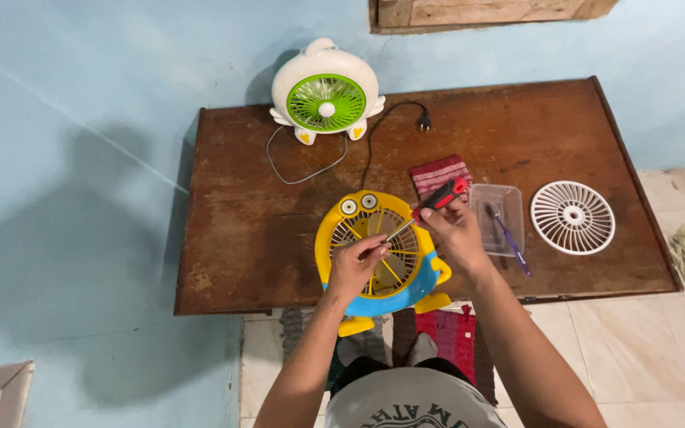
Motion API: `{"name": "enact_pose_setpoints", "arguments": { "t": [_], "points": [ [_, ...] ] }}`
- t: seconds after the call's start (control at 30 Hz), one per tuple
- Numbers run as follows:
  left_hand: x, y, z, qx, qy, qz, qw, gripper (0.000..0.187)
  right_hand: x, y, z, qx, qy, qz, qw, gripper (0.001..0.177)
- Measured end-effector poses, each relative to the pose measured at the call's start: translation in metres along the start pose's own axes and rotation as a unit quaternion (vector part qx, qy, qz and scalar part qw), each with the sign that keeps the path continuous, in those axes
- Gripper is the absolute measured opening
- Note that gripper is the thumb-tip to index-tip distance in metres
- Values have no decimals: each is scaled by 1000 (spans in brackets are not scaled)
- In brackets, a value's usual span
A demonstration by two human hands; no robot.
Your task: The person disassembles two small desktop fans on a wooden table, using a screwdriver to remove screws from the fan grilles and central hubs. They remove the front grilles and central caps, then reassemble the components.
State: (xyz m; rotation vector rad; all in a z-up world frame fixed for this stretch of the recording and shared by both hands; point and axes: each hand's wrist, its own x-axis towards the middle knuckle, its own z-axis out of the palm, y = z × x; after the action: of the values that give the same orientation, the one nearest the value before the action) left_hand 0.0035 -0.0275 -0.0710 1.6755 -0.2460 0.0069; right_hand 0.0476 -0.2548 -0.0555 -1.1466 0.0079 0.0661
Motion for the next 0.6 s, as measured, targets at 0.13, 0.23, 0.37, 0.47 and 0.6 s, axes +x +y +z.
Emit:
{"name": "enact_pose_setpoints", "arguments": {
  "t": [0.13,0.23,0.37,0.47,0.6],
  "points": [
    [7,2,20,-132,-22,-59,989,18,-18,-3,-36,132,46,-32,990,8],
    [18,-2,46,-162,-56,-64,983,13,-36,-13,-77,159,124,-54,978,7],
    [34,-12,102,-112,-77,-77,988,13,-60,-33,-136,141,218,-83,962,10],
    [51,-21,149,-38,-74,-47,995,12,-63,-49,-173,118,250,-92,956,12],
    [80,-38,206,99,-69,22,992,11,-59,-58,-206,75,250,-100,960,16]
  ]
}}
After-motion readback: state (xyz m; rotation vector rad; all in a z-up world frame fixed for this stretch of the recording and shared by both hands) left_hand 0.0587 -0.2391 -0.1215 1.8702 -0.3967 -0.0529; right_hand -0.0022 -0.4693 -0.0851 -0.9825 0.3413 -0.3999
